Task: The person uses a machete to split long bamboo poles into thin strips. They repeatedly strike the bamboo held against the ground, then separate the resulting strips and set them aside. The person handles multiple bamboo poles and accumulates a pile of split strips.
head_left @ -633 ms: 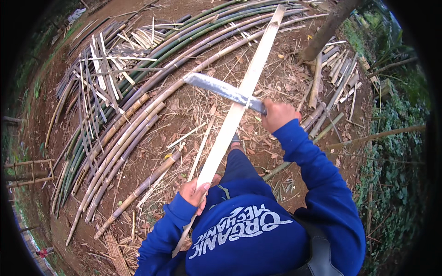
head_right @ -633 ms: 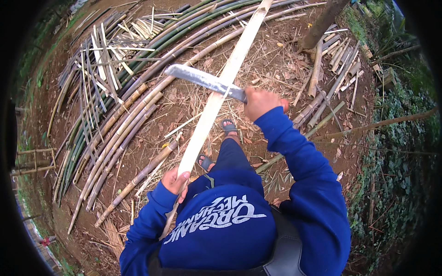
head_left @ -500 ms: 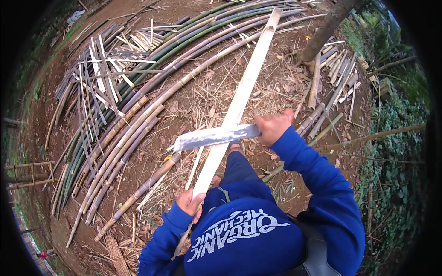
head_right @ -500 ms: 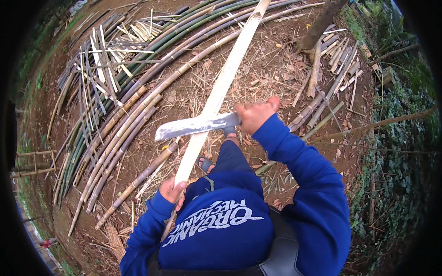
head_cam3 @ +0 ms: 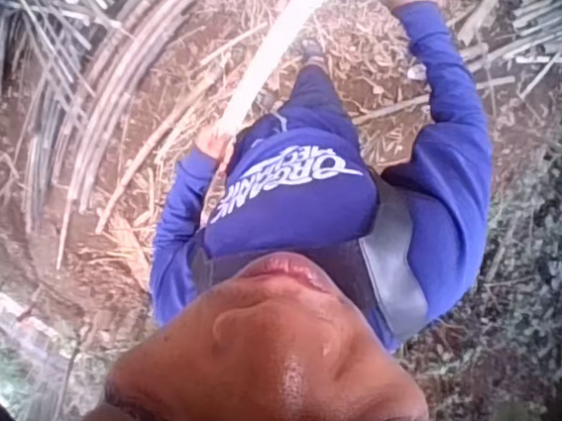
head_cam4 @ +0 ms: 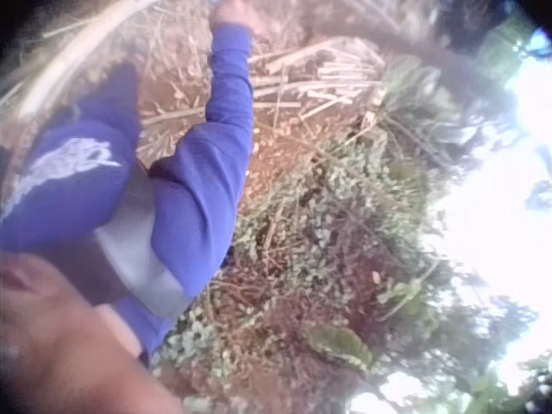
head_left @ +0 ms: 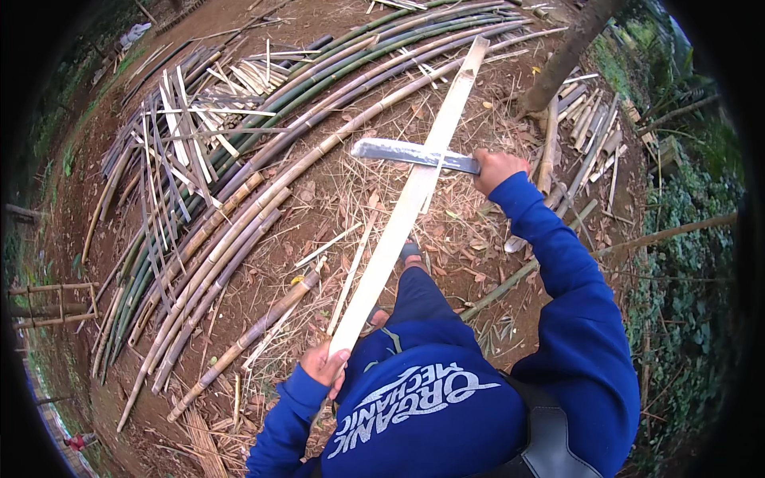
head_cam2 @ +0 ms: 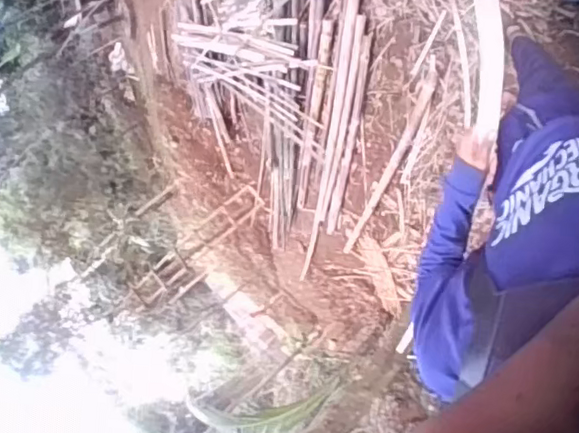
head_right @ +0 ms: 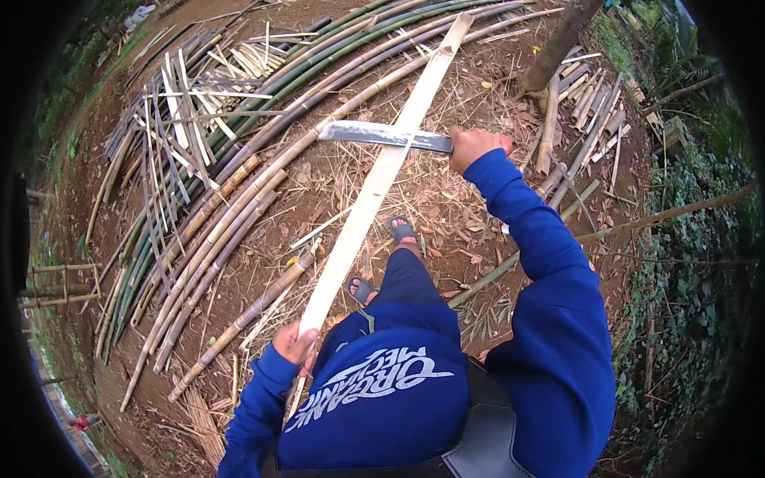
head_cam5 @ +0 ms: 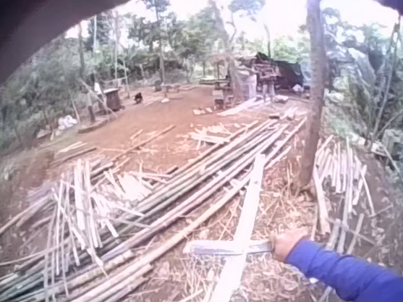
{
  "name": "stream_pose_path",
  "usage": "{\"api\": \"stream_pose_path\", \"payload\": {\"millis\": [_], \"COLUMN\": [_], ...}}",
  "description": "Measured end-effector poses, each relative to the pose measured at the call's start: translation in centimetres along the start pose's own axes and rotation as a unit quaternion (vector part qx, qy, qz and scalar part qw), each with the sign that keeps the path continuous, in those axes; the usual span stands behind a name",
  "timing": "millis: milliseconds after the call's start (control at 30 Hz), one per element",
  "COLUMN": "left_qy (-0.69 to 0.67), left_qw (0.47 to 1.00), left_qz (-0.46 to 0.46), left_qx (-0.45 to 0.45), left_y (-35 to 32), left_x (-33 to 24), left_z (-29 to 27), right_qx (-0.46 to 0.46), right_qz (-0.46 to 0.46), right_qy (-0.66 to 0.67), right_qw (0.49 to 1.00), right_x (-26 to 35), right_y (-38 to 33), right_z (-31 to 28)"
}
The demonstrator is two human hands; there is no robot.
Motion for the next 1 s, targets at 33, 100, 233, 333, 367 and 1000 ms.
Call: {"api": "stream_pose_path", "payload": {"millis": [33,100,233,333,367,1000], "left_qy": [-0.004,0.006,0.013,0.033,0.048,0.071], "left_qw": [1.0,1.0,0.999,0.998,0.997,0.995], "left_qz": [-0.007,-0.015,-0.039,-0.047,-0.047,-0.071], "left_qx": [0.002,0.002,0.006,0.031,0.022,0.017], "left_y": [0.8,0.5,-0.4,-2.0,-1.9,-2.8], "left_x": [-0.6,-0.4,1.6,2.4,2.0,3.8], "left_z": [-0.1,-0.2,-1.4,-2.6,-2.3,-6.4], "right_qx": [0.017,0.075,0.05,-0.008,0.014,0.071], "right_qz": [0.016,0.028,-0.18,0.05,0.039,-0.14], "right_qy": [0.01,0.014,0.033,0.002,-0.025,-0.019], "right_qw": [1.0,0.997,0.982,0.999,0.999,0.987], "right_x": [0.8,3.1,5.4,-2.1,-3.4,0.5], "right_y": [0.3,-1.7,-3.4,2.0,2.4,0.0], "right_z": [0.2,1.6,1.1,1.1,1.3,1.6]}}
Point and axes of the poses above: each hand's wrist, its own y-axis towards the middle knuckle, its own z-axis out of the palm, x = y × z, the point moved 2 cm from there along y, towards the middle knuckle, and after that the axes turned 12 degrees about -x, right-handed, at the moved point
